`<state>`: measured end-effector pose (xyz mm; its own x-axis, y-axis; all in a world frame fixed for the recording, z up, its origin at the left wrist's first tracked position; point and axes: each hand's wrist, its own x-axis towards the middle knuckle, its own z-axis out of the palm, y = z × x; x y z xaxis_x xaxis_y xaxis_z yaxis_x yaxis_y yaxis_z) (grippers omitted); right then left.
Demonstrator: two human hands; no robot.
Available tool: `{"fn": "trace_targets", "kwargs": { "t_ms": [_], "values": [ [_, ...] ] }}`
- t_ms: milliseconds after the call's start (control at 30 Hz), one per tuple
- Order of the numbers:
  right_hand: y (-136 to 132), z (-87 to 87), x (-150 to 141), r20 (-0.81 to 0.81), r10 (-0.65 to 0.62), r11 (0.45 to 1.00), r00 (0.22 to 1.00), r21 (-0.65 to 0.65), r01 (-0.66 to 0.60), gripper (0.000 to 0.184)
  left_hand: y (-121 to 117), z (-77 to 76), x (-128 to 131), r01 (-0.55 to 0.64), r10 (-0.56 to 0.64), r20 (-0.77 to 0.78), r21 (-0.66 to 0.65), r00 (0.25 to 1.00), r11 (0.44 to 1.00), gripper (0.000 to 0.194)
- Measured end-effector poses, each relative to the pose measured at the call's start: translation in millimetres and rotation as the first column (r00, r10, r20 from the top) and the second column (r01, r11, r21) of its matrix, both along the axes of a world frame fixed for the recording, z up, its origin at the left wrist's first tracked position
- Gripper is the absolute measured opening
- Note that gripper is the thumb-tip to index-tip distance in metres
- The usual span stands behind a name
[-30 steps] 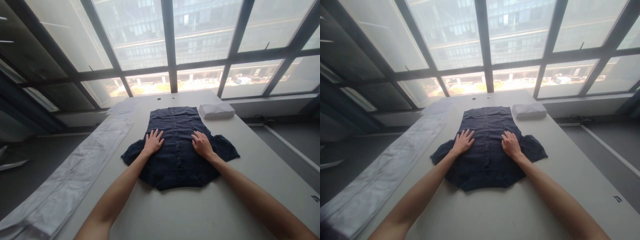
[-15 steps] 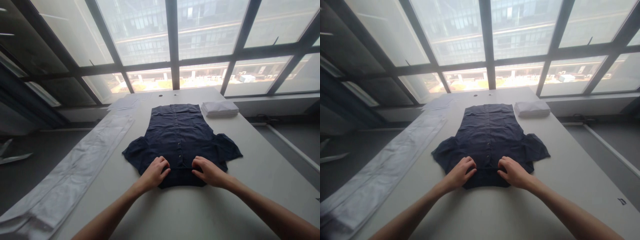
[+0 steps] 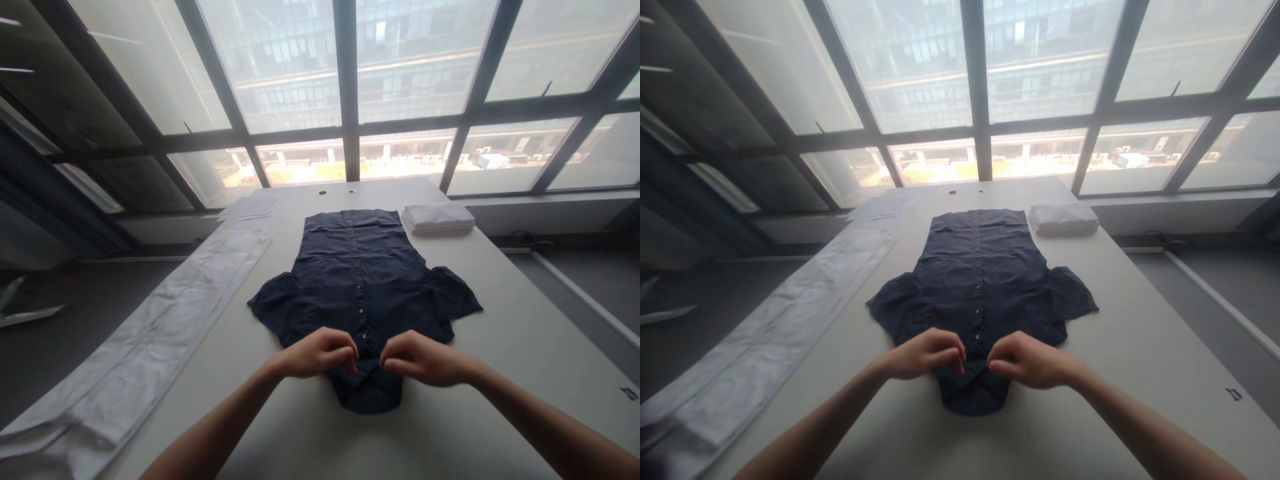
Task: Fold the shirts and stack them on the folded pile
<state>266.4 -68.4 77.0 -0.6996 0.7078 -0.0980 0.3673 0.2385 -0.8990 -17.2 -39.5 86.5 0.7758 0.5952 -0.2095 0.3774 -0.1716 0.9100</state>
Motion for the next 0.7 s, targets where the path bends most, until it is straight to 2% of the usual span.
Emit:
{"fn": "trace_targets", "kwargs": {
  "t_ms": [67, 133, 200, 267, 333, 400, 567, 700],
  "values": [
    [18.9, -11.6, -12.2, -0.189, -0.204, 0.97, 0.961, -0.169, 0.173, 0.033, 13.7, -7.2, 14.9, -0.118, 0.121, 0.003, 0.226, 0.993, 0.967, 0.034],
    [39.2, -26.0, -23.2, -0.358, -0.405, 0.874, 0.841, -0.421, 0.241, 0.04, 28.0, -20.0, 28.5, -0.165, 0.219, -0.045, 0.52, 0.975, 0.838, 0.031],
    [57.0, -40.5, -27.6, -0.429, -0.542, 0.752, 0.723, -0.632, 0.188, 0.046, 39.6, -37.1, 37.6, -0.077, 0.262, -0.156, 0.709, 0.952, 0.701, 0.045],
    [70.5, -52.5, -21.1, -0.447, -0.612, 0.661, 0.653, -0.742, 0.112, 0.049, 46.4, -54.2, 40.8, 0.044, 0.271, -0.273, 0.774, 0.923, 0.631, 0.062],
    [80.1, -60.5, -2.0, -0.458, -0.648, 0.625, 0.608, -0.777, 0.081, 0.05, 48.9, -66.9, 39.5, 0.109, 0.271, -0.334, 0.787, 0.903, 0.608, 0.068],
    [87.4, -64.4, 28.0, -0.473, -0.678, 0.619, 0.564, -0.78, 0.091, 0.051, 48.8, -73.2, 36.7, 0.128, 0.269, -0.345, 0.796, 0.899, 0.592, 0.066],
    [105.8, -65.0, 116.0, -0.458, -0.76, 0.597, 0.461, -0.772, 0.218, 0.048, 48.5, -72.8, 34.4, 0.123, 0.266, -0.339, 0.795, 0.902, 0.594, 0.062],
    [117.1, -67.7, 158.7, -0.47, -0.826, 0.56, 0.31, -0.742, 0.369, 0.038, 49.9, -71.7, 35.3, 0.118, 0.264, -0.336, 0.79, 0.904, 0.601, 0.062]
  ]
}}
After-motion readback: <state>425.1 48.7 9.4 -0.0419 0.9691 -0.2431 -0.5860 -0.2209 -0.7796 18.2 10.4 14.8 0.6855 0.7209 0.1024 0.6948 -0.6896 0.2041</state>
